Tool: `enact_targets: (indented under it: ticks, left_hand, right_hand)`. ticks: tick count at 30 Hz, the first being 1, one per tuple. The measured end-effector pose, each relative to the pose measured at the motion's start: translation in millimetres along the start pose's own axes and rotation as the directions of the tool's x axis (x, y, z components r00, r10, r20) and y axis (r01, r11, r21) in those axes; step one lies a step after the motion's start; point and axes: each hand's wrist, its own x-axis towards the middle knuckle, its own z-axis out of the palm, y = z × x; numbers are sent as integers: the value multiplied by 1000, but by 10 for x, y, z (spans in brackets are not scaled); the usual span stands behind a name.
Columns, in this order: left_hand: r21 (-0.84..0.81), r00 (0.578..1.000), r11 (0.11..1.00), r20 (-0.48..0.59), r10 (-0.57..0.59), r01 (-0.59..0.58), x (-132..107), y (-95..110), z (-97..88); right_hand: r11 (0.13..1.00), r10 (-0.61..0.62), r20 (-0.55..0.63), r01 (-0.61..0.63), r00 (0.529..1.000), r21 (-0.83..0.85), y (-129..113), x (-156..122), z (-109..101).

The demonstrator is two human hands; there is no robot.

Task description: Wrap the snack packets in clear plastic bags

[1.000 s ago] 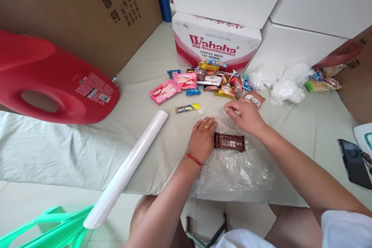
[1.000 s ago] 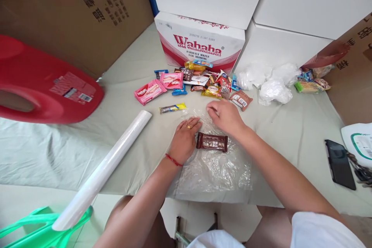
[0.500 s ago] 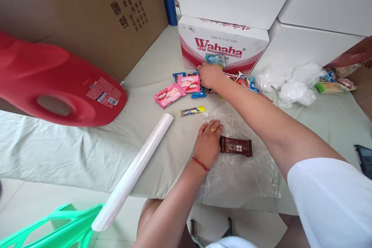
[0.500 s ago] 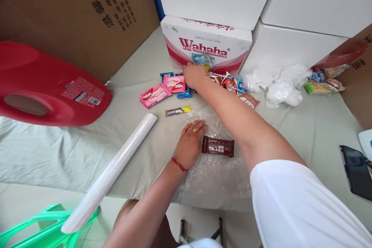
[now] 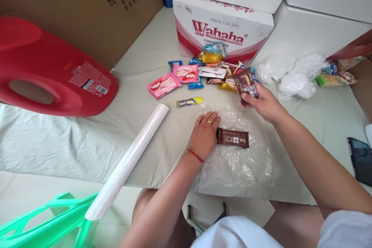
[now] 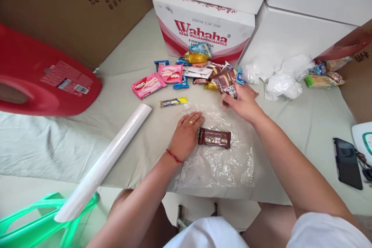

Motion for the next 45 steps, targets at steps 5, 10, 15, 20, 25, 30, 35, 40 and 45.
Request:
enact_targets:
  ticks: [5, 10, 15, 20, 25, 30, 35, 40, 45]
  left_hand:
    - [-1, 1000, 1000, -22, -14, 14, 1, -8, 5]
    - [-48, 998, 999, -59, -26, 23, 9, -56, 46]
    - [-153, 993, 988, -117, -22, 4, 23, -153, 60]
    - [-163, 991, 987, -133, -18, -4, 15, -163, 66]
    - [-136, 990, 991, -138, -14, -5, 24, -133, 70]
    - [-139, 989, 990, -145, -17, -3, 31, -140, 80]
    - [-167, 985, 986, -173, -5, -24, 26, -169, 108]
    - [-247, 979, 969, -200, -30, -21, 38, -169, 87]
    - [-290, 980, 957, -191, -55, -3, 48, -129, 20]
  right_hand:
    - [988, 29, 128, -47, 991, 147, 463, -985, -145]
    - [929, -140, 69, 155, 988, -337, 398, -1350, 16]
    - [786, -223, 146, 266, 964, -558, 189, -1357, 318]
    - [724, -274, 235, 361, 933, -588, 166, -1295, 476]
    - [740, -240, 297, 372, 924, -560, 123, -1196, 428]
    - [779, -168, 398, 369, 902, -506, 46, -1080, 356]
    - [800, -146, 413, 353, 899, -485, 85, -1055, 361]
    - [796, -164, 384, 351, 909, -492, 149, -1057, 449]
    - [806, -384, 201, 434, 901, -403, 132, -1263, 304]
